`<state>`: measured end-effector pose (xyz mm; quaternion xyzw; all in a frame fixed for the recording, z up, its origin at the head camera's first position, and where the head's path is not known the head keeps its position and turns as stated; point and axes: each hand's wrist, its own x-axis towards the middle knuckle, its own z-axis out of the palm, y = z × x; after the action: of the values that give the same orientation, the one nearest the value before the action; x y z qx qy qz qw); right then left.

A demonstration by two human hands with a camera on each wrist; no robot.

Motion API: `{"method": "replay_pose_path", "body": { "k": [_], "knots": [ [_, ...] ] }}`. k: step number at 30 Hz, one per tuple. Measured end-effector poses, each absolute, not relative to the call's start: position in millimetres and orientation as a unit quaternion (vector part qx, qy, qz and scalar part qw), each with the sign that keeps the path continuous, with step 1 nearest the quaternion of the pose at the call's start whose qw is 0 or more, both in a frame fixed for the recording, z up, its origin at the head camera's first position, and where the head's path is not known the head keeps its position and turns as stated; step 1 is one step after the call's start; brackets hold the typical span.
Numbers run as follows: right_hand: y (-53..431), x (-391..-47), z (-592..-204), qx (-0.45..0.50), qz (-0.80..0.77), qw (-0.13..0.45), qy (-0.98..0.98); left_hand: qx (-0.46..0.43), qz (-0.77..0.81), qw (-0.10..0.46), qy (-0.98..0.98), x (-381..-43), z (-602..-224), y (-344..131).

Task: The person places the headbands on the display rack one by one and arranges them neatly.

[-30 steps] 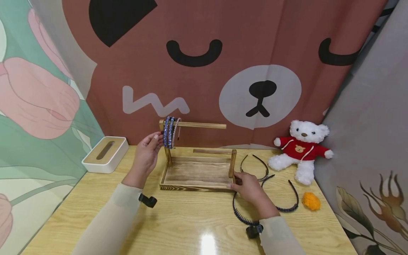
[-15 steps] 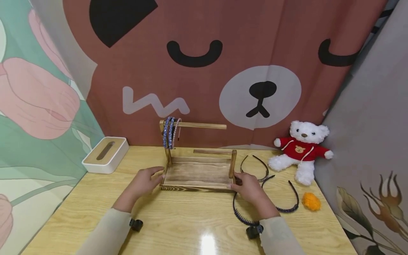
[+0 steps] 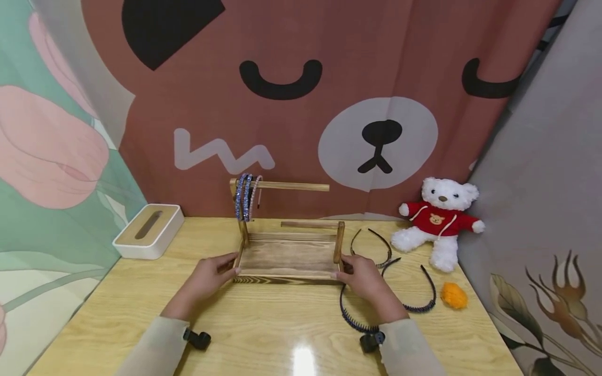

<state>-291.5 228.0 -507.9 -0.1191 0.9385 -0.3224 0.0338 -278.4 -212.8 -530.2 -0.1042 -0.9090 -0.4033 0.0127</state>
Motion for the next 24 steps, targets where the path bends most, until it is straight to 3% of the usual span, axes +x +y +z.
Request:
{"method": "replay_pose_path", "body": {
  "k": [24],
  "knots": [
    [226.7,-290.9,-509.5,-0.132,-0.308,0.017,0.942,-0.107,-0.36,0.007,-0.927,-277.4,-530.8,-210.8]
  ]
}}
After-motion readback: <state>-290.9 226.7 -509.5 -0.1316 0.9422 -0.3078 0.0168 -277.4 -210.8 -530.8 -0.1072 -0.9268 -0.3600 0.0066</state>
